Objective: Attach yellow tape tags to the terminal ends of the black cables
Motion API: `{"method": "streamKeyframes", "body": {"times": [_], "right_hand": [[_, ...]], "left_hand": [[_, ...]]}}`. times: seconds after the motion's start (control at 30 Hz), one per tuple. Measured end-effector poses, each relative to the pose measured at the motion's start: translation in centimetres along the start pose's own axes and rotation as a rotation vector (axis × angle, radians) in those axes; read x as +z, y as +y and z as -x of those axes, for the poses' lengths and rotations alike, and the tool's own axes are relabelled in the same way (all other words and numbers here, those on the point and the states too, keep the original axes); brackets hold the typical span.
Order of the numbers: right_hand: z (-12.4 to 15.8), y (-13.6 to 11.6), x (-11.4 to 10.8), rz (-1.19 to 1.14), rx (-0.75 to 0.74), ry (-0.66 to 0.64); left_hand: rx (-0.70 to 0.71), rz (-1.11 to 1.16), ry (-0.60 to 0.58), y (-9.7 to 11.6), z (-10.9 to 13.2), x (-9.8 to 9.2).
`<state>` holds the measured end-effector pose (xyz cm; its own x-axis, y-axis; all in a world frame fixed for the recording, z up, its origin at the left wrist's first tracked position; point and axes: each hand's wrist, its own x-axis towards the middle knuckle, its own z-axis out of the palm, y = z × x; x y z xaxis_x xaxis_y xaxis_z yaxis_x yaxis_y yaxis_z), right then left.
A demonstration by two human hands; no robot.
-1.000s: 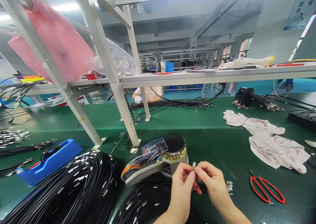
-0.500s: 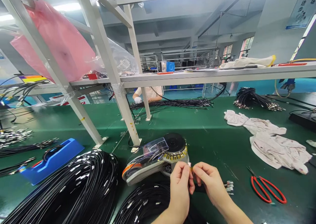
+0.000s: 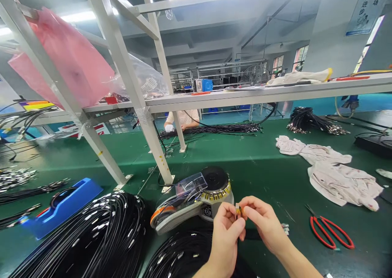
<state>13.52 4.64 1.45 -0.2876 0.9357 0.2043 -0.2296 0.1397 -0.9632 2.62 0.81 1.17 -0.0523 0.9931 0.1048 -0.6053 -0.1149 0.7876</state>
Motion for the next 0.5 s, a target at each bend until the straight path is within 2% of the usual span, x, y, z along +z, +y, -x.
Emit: {"method": "streamKeyframes", "body": {"times": [0.13, 0.33, 0.5], "right_hand": [[-0.28, 0.17, -0.06, 0.050, -0.045, 0.040], [-0.23, 0.54, 0.33, 0.012, -0.032, 0.063], [0.00, 1.06, 0.77, -0.003, -0.028, 0.085]], "left_hand": [[-0.025, -0.032, 0.032, -0.32, -0.20, -0.21], [-0.024, 0.008, 0.079, -0.49, -0.26, -0.27], [-0.037, 0.051, 0.069, -0.36, -0.22, -0.17]]}}
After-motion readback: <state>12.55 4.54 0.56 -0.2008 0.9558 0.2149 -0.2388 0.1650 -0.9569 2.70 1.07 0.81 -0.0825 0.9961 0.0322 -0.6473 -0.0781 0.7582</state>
